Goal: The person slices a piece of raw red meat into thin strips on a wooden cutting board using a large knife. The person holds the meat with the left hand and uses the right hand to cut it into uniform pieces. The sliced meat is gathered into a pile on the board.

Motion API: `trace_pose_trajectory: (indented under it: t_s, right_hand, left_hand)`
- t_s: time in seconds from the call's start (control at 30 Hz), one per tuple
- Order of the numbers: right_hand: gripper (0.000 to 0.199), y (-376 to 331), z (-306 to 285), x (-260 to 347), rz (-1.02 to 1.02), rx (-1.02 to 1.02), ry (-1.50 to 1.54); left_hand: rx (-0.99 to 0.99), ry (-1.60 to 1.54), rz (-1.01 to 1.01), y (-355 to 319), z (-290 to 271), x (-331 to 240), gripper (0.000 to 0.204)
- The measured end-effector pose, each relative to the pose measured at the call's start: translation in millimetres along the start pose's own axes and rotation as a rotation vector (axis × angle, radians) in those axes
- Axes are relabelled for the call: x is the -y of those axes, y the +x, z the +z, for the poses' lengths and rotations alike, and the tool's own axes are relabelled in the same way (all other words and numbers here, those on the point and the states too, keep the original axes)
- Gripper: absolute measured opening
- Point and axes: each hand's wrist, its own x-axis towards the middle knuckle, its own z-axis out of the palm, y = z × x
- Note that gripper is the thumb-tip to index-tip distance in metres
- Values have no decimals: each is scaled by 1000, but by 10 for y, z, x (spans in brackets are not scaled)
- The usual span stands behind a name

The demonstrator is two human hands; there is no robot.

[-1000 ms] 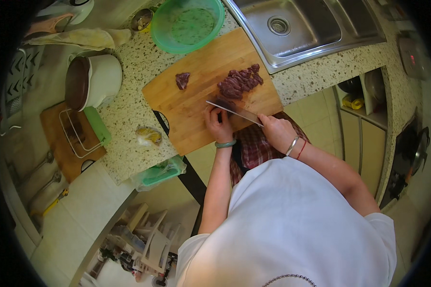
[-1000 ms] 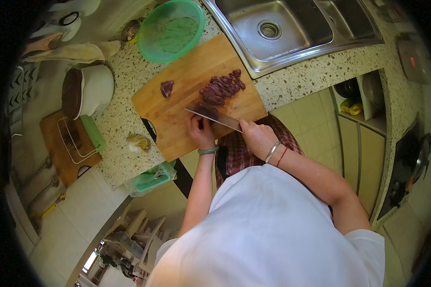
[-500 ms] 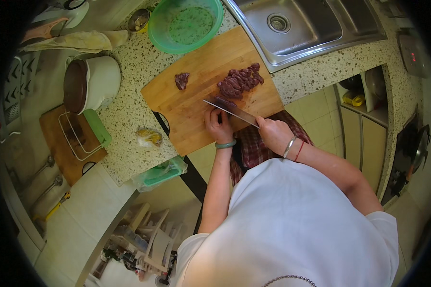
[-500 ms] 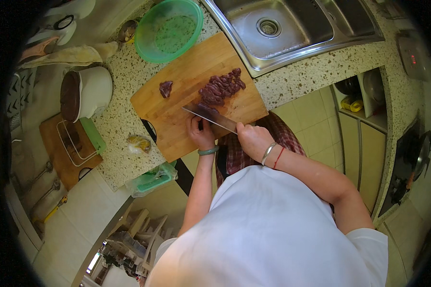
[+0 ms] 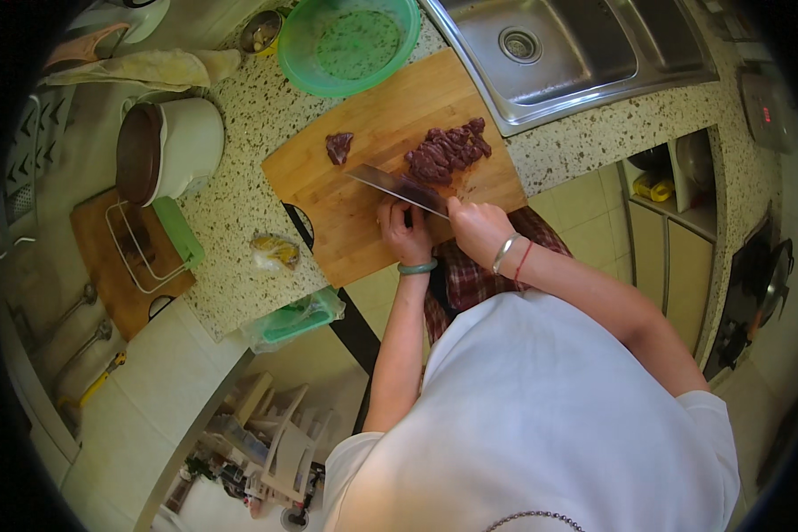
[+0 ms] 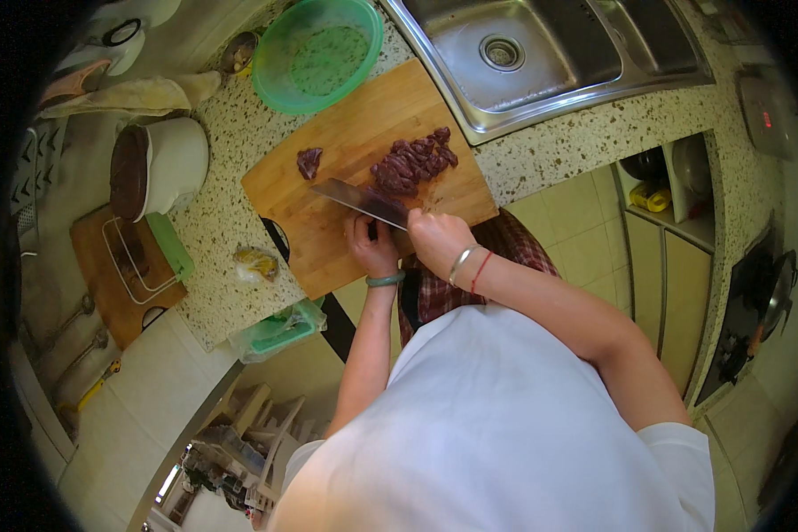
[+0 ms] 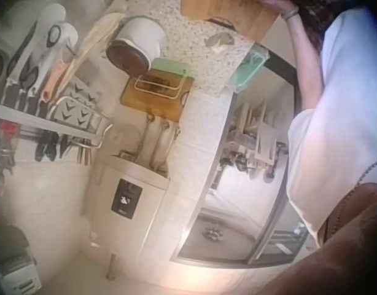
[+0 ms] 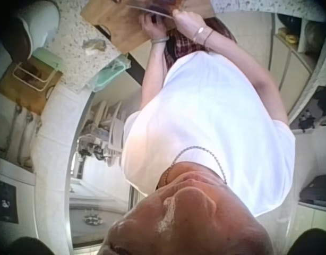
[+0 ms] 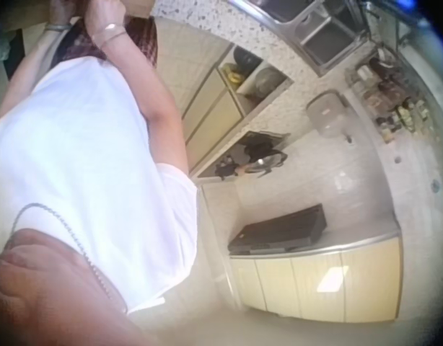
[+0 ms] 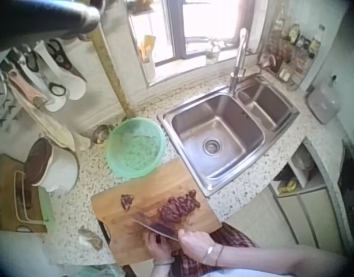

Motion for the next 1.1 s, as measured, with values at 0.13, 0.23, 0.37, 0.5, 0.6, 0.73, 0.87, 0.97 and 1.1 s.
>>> trace_pose_trajectory:
  t_s: [0.13, 0.23, 0.37, 0.5, 0.6, 0.73, 0.87, 0.97, 1.1]
  right_hand:
    - [9, 203, 23, 117, -8, -17, -31]
    - [12, 308, -11, 77, -7, -9, 31]
    - [15, 382, -44, -397, -60, -107, 355]
    - [15, 141, -270, -479, -15, -181, 456]
    - [15, -84, -252, -470, -26, -172, 336]
    - [10, -297, -112, -415, -6, -44, 56]
    - [5, -366, -32, -335, 30, -29, -2]
    - [5, -319, -30, -229, 53, 17, -27]
    - [7, -52, -31, -83, 42, 10, -31]
  left_hand:
    - [34, 8, -36, -1, -16, -1, 8]
    - [-1, -18, 17, 24, -4, -27, 8]
    - [-24, -54, 35, 48, 14, -121, 7]
    - [-46, -59, 21, 25, 18, -108, 6]
    - [-65, -85, 32, 31, 36, -120, 7]
    - [-42, -16, 62, 25, 29, -95, 9]
    - [-11, 10, 34, -2, 9, -80, 7]
    - [-21, 35, 80, 6, -3, -74, 8]
    - [52, 26, 66, 16, -24, -53, 10]
